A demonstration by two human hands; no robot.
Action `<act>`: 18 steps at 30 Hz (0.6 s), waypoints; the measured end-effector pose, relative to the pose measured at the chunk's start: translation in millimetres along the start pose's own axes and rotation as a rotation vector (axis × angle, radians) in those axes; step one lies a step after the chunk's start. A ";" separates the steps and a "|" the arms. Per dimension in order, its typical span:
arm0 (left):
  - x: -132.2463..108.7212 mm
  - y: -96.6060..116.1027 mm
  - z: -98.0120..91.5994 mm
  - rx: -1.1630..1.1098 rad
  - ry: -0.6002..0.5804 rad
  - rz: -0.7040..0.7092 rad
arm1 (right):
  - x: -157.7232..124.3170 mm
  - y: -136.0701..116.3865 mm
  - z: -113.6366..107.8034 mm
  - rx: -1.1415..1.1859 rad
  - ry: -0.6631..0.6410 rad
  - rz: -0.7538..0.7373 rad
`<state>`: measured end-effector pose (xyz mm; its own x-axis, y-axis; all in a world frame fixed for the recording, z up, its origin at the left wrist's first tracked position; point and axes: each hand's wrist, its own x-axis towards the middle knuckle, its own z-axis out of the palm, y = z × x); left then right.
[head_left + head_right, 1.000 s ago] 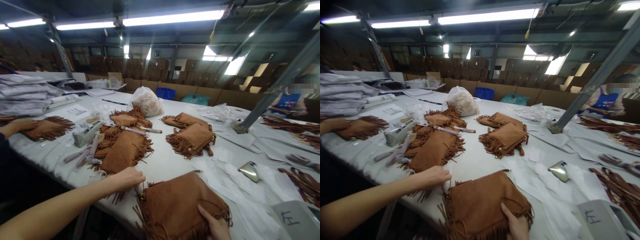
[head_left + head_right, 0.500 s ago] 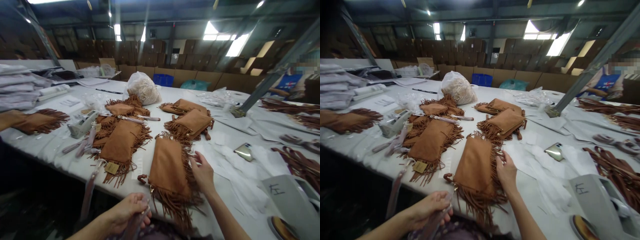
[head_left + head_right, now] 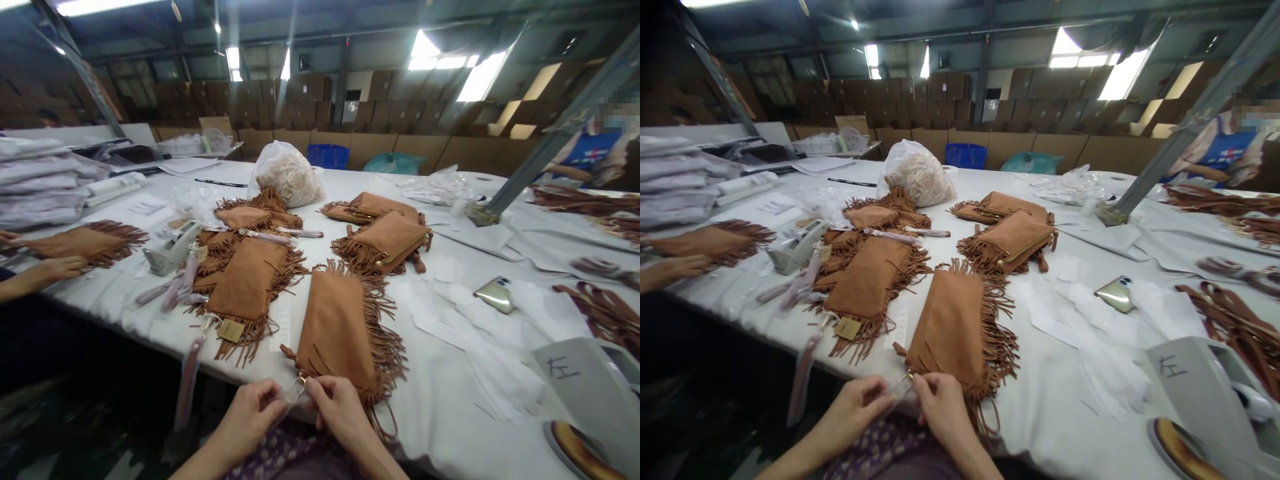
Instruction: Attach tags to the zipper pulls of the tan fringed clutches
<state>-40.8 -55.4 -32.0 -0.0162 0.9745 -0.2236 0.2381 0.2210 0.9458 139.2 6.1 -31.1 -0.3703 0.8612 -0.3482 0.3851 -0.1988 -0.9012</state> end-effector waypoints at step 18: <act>18.4 -7.0 33.7 -0.581 -0.121 -0.151 | 5.1 2.7 9.2 0.177 0.029 -0.096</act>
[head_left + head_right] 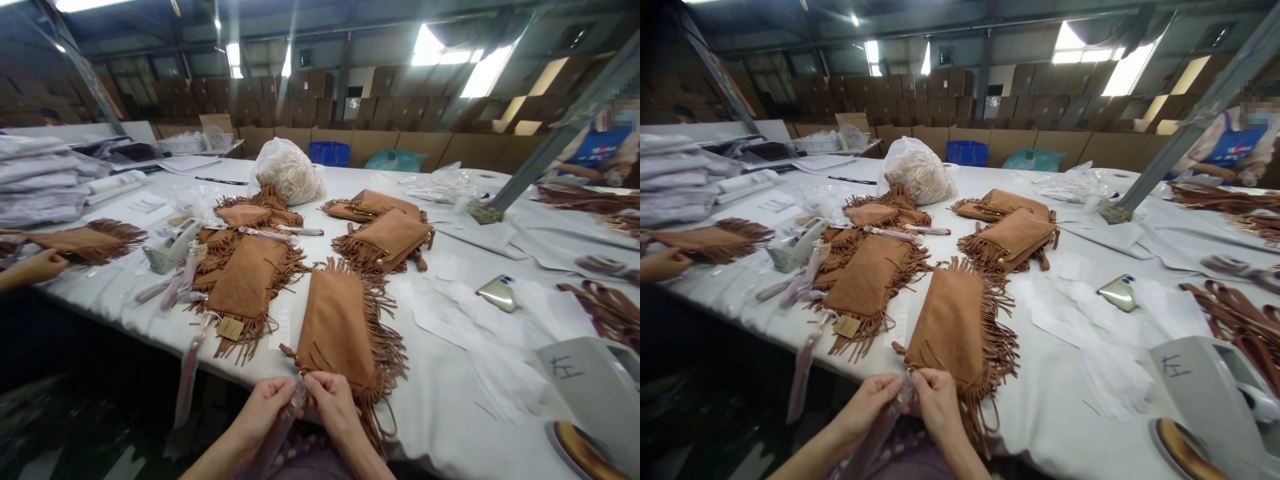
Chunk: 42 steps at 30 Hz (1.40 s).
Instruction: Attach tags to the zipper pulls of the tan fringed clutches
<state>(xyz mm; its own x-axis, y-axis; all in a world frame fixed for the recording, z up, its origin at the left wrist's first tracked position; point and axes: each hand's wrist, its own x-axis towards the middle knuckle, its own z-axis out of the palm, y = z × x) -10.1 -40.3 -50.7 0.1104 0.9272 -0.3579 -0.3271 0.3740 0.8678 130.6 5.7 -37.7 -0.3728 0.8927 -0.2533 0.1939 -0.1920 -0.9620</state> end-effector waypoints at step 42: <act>-28.3 -7.6 -0.8 0.088 0.155 -0.075 | -4.3 6.5 14.5 0.171 -0.174 0.200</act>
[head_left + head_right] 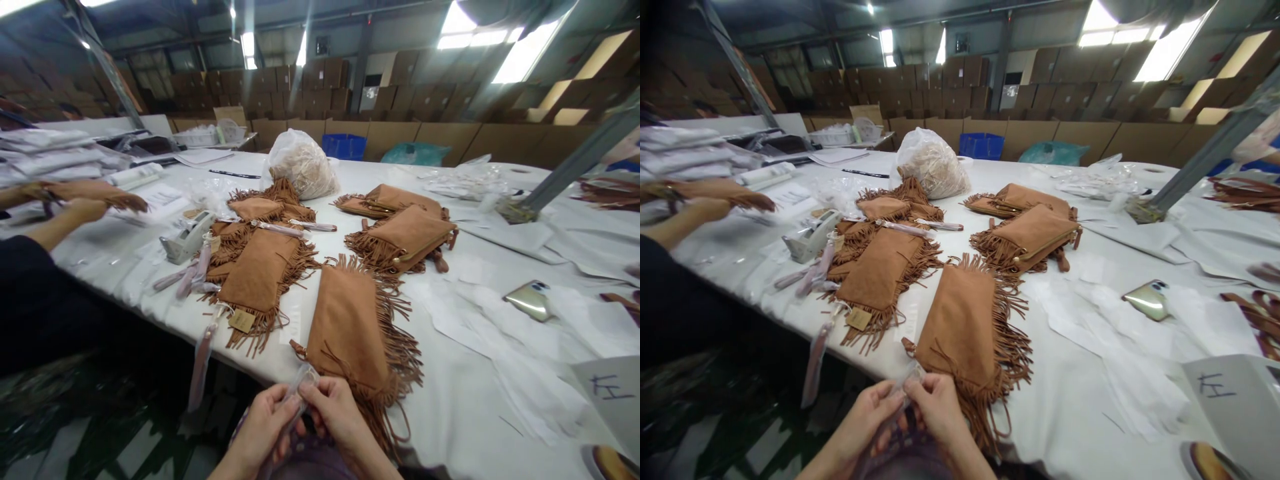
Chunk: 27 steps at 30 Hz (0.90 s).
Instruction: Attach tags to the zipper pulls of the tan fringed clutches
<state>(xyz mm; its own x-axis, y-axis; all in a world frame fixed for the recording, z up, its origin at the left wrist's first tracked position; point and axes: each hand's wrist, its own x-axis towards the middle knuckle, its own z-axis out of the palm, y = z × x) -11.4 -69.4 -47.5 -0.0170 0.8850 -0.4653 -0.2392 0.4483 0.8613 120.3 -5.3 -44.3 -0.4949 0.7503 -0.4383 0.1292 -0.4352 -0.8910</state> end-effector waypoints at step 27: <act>-4.0 -7.3 6.1 0.266 0.187 0.181 | 13.7 -9.9 3.6 -0.160 0.054 -0.063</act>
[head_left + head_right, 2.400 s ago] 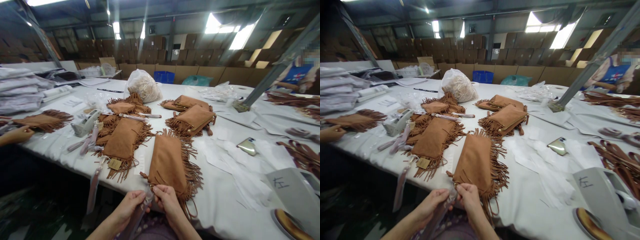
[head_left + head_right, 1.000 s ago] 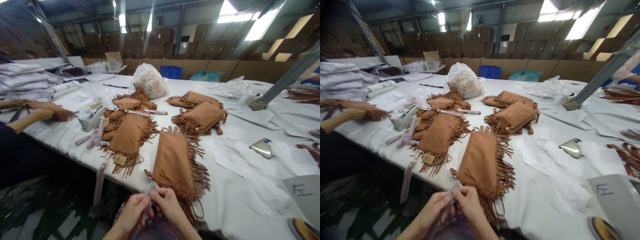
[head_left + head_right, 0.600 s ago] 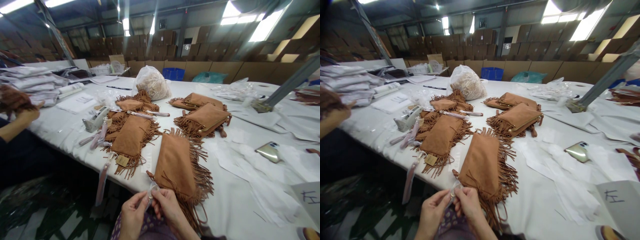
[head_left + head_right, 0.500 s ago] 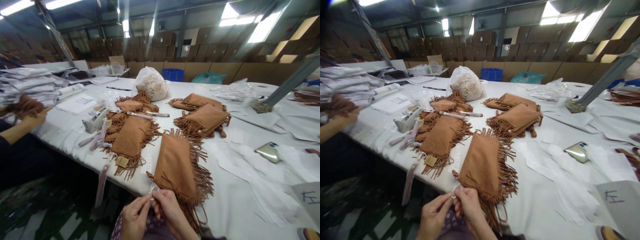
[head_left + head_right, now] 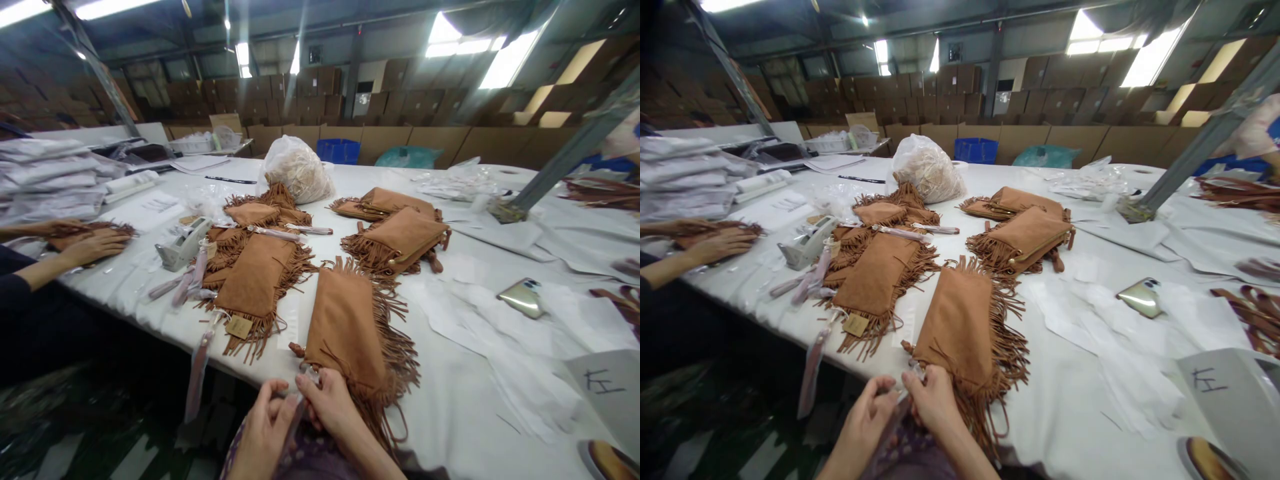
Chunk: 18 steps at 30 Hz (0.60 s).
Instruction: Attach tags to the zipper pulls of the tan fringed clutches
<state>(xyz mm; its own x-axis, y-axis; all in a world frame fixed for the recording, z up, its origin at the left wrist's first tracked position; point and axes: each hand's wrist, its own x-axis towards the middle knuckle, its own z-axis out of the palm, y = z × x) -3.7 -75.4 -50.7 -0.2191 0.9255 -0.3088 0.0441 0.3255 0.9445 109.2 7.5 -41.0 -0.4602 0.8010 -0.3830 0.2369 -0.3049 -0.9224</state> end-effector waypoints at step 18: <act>22.6 6.4 24.2 -0.492 -0.211 -0.209 | 8.9 7.8 -19.5 0.108 0.018 -0.005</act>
<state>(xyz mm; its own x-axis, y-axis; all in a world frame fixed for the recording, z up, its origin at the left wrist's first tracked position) 15.2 -47.8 -54.3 0.0267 0.8864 -0.4622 -0.4489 0.4238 0.7867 123.6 22.3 -50.7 -0.4458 0.8114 -0.3781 0.1409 -0.3536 -0.9247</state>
